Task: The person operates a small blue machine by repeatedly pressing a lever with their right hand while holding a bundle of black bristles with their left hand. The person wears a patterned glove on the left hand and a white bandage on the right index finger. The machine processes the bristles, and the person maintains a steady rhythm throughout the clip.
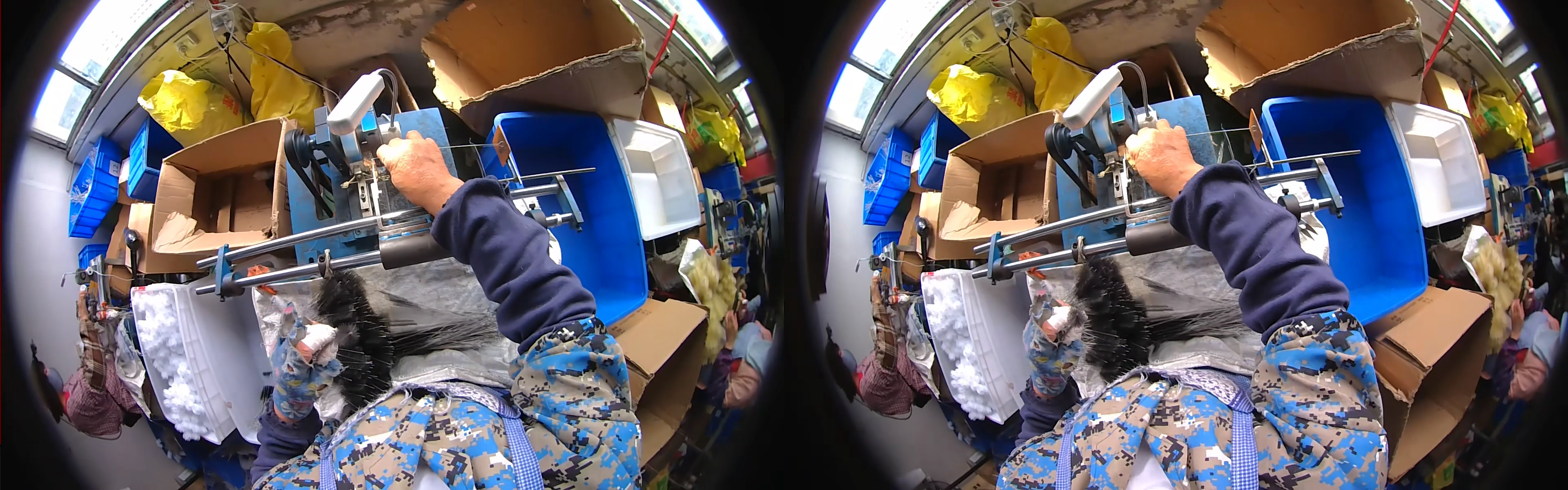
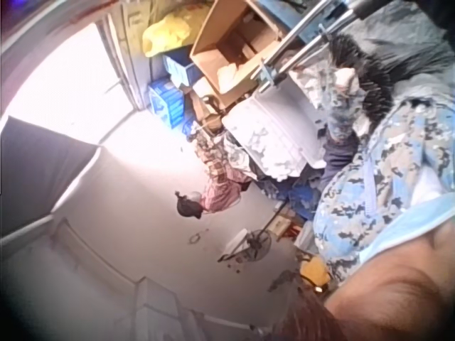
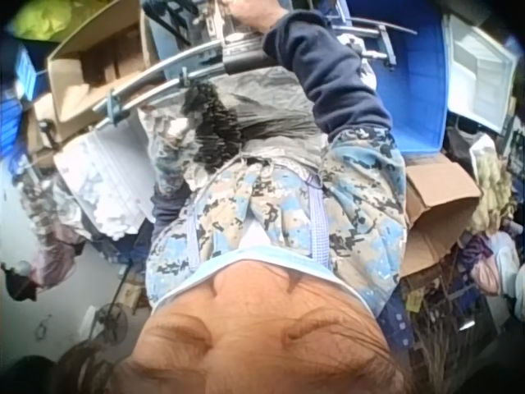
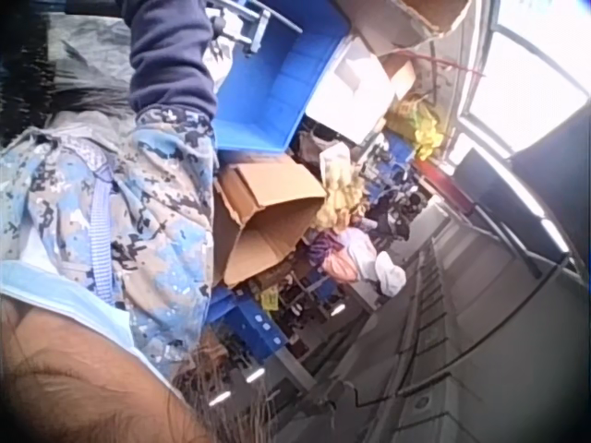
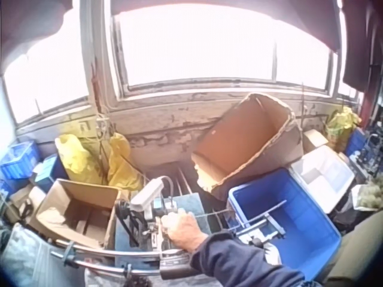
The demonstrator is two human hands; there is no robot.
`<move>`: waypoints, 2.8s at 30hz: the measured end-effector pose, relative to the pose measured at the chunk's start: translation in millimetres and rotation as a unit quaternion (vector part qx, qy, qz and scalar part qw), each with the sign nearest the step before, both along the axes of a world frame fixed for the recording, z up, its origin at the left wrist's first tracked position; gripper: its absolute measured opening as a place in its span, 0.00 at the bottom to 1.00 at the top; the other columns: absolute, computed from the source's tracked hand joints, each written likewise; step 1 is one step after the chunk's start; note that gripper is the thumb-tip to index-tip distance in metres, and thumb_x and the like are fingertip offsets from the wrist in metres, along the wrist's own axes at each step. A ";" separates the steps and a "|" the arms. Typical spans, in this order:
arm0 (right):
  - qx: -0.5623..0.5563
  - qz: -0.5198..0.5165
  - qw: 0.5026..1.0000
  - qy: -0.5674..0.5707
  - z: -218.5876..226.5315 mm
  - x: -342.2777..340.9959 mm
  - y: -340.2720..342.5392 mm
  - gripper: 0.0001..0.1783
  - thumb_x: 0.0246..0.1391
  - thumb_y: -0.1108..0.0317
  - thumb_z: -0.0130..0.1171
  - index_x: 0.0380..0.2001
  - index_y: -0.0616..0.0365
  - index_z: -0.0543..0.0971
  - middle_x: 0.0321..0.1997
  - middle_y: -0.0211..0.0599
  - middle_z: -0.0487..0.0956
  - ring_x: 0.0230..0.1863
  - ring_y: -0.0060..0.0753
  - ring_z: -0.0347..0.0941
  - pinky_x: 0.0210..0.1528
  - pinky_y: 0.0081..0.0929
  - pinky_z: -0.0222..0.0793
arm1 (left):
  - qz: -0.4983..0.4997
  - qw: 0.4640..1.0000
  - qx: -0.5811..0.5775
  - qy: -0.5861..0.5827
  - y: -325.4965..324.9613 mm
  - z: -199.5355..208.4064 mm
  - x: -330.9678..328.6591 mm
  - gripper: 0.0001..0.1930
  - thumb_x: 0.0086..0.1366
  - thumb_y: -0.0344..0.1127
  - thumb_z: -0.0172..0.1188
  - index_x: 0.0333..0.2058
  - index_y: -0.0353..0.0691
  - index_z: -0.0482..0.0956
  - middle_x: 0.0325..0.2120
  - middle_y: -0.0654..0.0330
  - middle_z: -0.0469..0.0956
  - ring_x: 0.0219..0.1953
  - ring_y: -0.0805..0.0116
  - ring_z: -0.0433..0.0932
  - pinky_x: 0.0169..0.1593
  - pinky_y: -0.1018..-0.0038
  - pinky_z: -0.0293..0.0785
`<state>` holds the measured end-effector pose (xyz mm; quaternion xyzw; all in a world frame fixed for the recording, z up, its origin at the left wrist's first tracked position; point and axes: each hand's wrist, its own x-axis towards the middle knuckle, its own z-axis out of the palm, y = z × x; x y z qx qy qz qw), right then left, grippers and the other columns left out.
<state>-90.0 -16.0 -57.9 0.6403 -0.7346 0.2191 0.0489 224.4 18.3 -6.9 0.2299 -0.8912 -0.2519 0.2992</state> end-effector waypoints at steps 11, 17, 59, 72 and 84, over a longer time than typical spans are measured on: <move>0.037 -0.101 0.990 0.092 3.8 -0.3 29.0 0.27 0.43 0.56 0.59 0.46 0.61 0.72 0.56 0.47 0.60 0.54 0.47 0.55 0.50 0.47 0.54 | 0.008 0.999 0.044 -0.023 2.4 7.7 2.6 0.12 0.48 0.32 0.62 0.34 0.41 0.77 0.29 0.57 0.76 0.31 0.59 0.76 0.36 0.68 0.72; 0.120 -0.107 0.987 0.016 14.4 10.7 55.8 0.30 0.43 0.54 0.60 0.47 0.63 0.70 0.50 0.45 0.61 0.48 0.45 0.61 0.42 0.42 0.61 | -0.002 0.999 0.049 -0.002 3.0 1.6 -9.5 0.13 0.47 0.31 0.63 0.34 0.41 0.77 0.29 0.57 0.76 0.32 0.57 0.76 0.39 0.67 0.71; -0.080 0.235 0.843 -0.478 75.8 103.5 118.5 0.13 0.51 0.68 0.57 0.39 0.62 0.74 0.38 0.39 0.74 0.42 0.36 0.70 0.47 0.31 0.63 | -0.082 0.993 0.073 -0.035 7.2 28.8 -31.1 0.15 0.51 0.23 0.60 0.40 0.37 0.73 0.27 0.57 0.77 0.33 0.65 0.78 0.42 0.69 0.73; 0.082 -0.061 0.994 0.049 40.5 13.3 28.4 0.05 0.46 0.71 0.51 0.28 0.57 0.74 0.31 0.43 0.71 0.34 0.42 0.72 0.31 0.34 0.69 | 0.042 0.956 -0.148 -0.251 -41.9 -65.8 18.4 0.15 0.45 0.31 0.63 0.36 0.41 0.77 0.31 0.58 0.74 0.34 0.56 0.74 0.35 0.66 0.71; 0.092 -0.050 0.992 0.072 6.9 4.9 3.4 0.07 0.44 0.69 0.51 0.29 0.54 0.76 0.34 0.41 0.74 0.37 0.41 0.73 0.34 0.38 0.67 | 0.008 0.997 0.052 -0.063 -14.1 -8.1 7.0 0.15 0.47 0.29 0.60 0.37 0.39 0.76 0.30 0.54 0.75 0.31 0.59 0.75 0.36 0.68 0.72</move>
